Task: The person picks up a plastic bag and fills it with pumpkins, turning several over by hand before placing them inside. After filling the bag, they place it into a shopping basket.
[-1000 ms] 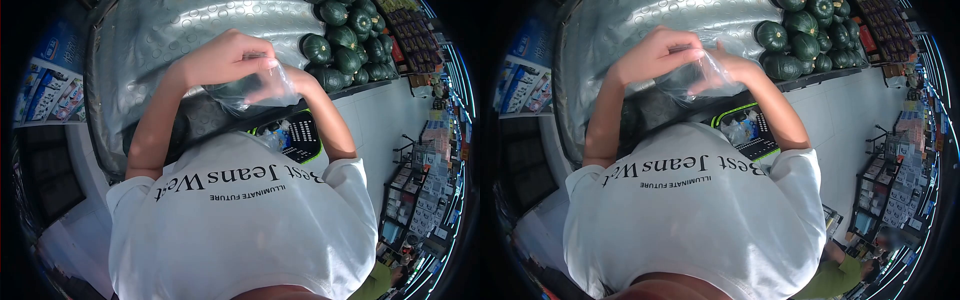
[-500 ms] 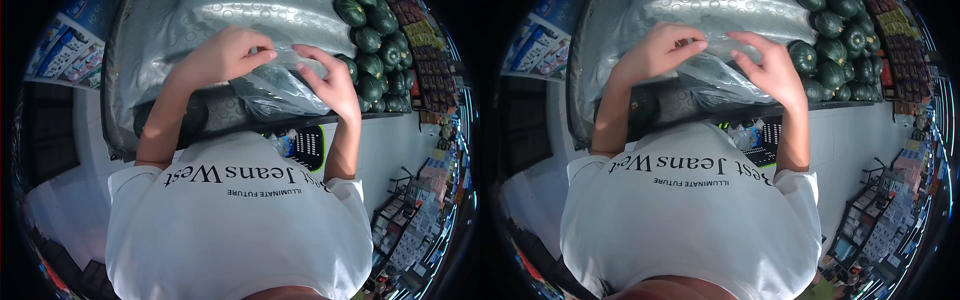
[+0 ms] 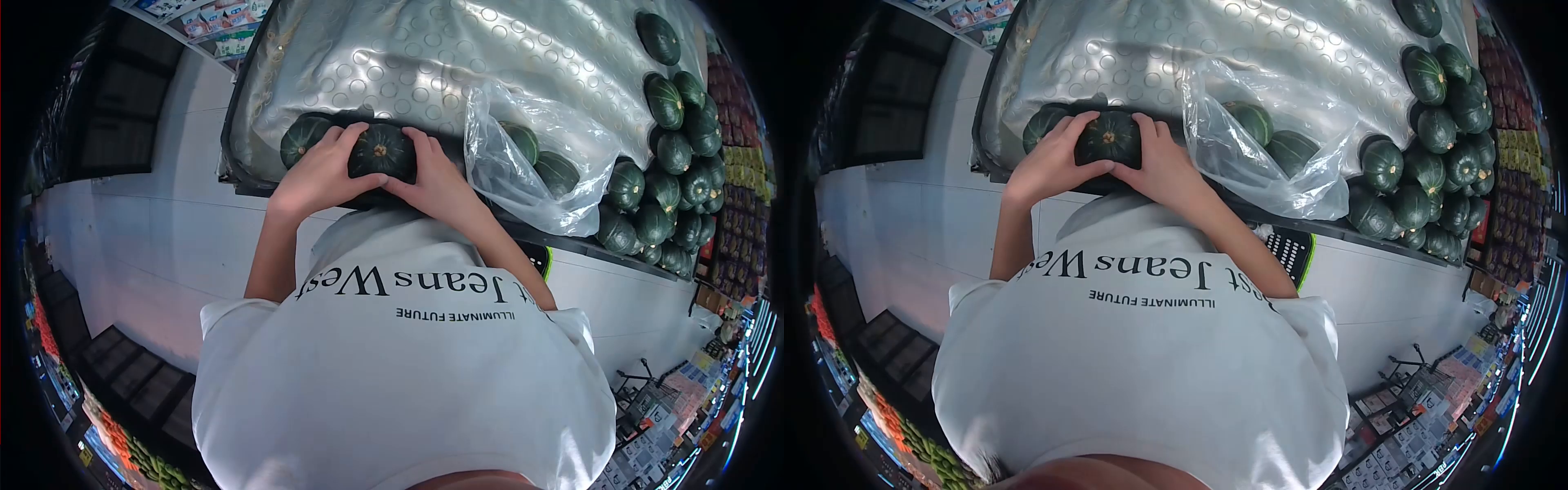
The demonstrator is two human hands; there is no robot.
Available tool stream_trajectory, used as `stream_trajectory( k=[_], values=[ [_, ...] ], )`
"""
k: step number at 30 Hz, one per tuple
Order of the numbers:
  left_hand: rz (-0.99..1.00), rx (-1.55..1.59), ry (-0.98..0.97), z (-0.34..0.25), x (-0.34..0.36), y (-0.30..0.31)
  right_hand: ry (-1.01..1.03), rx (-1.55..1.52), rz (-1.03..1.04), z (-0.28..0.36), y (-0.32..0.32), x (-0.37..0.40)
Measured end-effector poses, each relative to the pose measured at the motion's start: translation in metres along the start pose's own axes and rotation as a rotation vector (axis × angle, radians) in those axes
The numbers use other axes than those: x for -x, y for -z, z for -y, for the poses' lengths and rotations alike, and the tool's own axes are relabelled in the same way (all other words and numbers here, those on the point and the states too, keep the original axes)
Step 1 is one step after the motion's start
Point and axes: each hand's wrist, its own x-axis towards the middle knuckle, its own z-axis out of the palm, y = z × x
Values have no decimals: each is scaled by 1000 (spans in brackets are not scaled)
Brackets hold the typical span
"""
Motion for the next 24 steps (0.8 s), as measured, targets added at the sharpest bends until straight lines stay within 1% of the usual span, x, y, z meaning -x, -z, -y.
stream_trajectory(
  k=[1,4,5,7,8,11,13,14,17,18,19,20,21,22,24],
  values=[
    [-39,-4,36,1,-2,-9,-30,-46,12,-4,-5,1],
    [-81,170,98,4,-10,-27,34,-88,-45,-12,-15,-1],
    [-105,214,108,5,-12,-30,9,-119,-69,-12,-16,0],
    [-175,334,54,9,-12,-28,-43,-188,-113,0,-14,7],
    [-209,393,27,11,-11,-27,23,-164,-176,4,-12,8],
    [-309,806,-140,-14,1,-12,229,-125,-360,16,0,11],
    [-311,906,-228,-35,9,8,390,-143,-481,26,15,10],
    [-311,944,-290,-42,10,15,343,-91,-532,36,24,14],
    [-282,1041,-505,-60,6,28,374,-115,-592,45,47,24],
    [-251,1081,-579,-68,1,29,451,-168,-650,41,49,23],
    [-218,1121,-655,-77,-5,31,450,-180,-669,40,56,26],
    [-200,1095,-711,-86,-14,32,450,-191,-688,38,63,31],
    [-164,1100,-727,-95,-21,33,450,-202,-708,37,71,36],
    [-127,1105,-745,-105,-28,32,493,-156,-774,38,81,39],
    [-70,1078,-806,-121,-45,31,450,-225,-831,40,96,49]
  ],
)
